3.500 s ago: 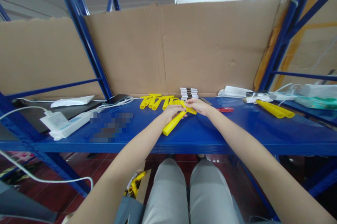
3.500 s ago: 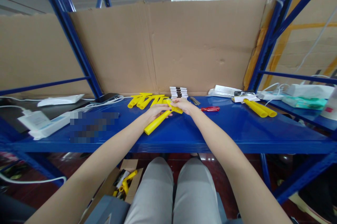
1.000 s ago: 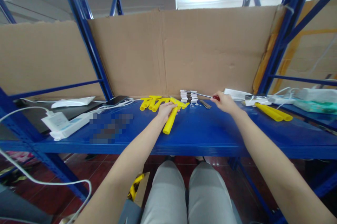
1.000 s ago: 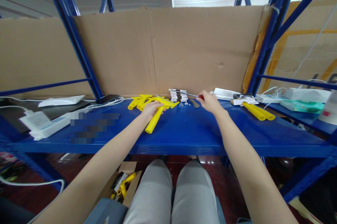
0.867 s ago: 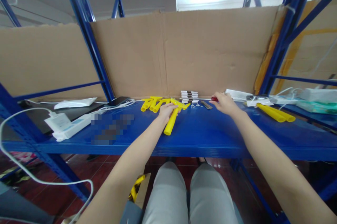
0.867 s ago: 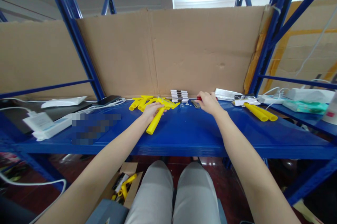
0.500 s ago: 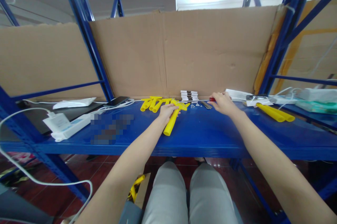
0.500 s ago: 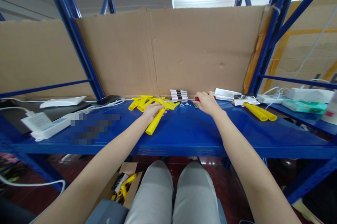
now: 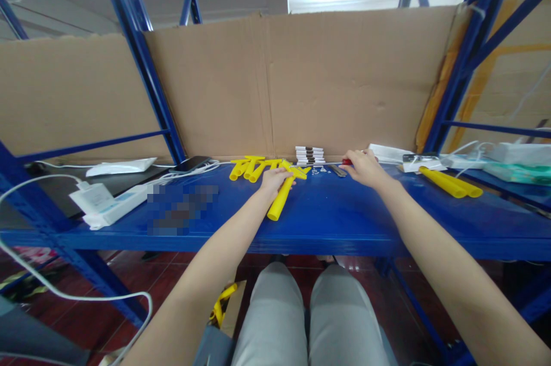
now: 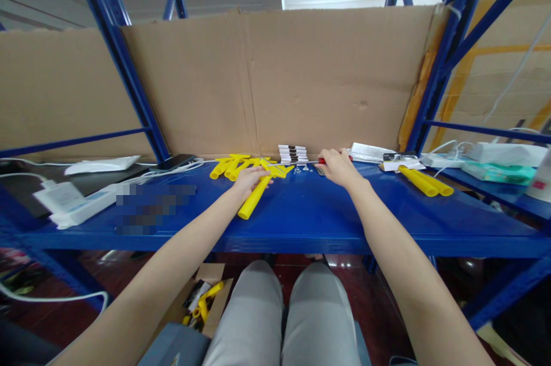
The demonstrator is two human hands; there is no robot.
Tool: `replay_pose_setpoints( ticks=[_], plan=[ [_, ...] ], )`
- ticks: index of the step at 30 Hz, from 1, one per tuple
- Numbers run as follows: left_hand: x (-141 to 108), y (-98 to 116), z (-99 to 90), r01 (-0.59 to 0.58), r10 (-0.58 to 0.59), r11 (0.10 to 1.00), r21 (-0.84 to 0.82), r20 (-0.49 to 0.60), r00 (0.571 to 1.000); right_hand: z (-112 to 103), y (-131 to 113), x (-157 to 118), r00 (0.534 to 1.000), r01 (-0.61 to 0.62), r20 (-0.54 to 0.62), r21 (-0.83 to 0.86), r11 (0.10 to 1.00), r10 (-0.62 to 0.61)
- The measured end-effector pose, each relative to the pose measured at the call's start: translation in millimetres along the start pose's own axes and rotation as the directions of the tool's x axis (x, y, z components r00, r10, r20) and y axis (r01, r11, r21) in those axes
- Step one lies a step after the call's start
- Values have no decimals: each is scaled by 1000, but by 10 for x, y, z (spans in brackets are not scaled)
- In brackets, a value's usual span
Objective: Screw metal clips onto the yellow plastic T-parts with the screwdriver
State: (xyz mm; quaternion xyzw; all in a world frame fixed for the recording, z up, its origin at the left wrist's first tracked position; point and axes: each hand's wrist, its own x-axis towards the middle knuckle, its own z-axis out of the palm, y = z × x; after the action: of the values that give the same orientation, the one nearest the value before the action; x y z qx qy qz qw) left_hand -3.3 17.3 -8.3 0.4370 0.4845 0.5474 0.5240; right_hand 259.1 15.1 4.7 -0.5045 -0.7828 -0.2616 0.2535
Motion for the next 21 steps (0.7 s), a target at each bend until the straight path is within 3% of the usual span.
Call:
replay_pose_setpoints(
  ticks=[14,21],
  plan=[
    [-53,28,21,-28,28,999,21,8,1000,-16,-11,-5,1000,-3,24,-10,1000,3],
    [30,-27,-7,-128,124,983,132,37,992,-54,-31,-5,999,2,45,-23,1000,-1]
  ],
)
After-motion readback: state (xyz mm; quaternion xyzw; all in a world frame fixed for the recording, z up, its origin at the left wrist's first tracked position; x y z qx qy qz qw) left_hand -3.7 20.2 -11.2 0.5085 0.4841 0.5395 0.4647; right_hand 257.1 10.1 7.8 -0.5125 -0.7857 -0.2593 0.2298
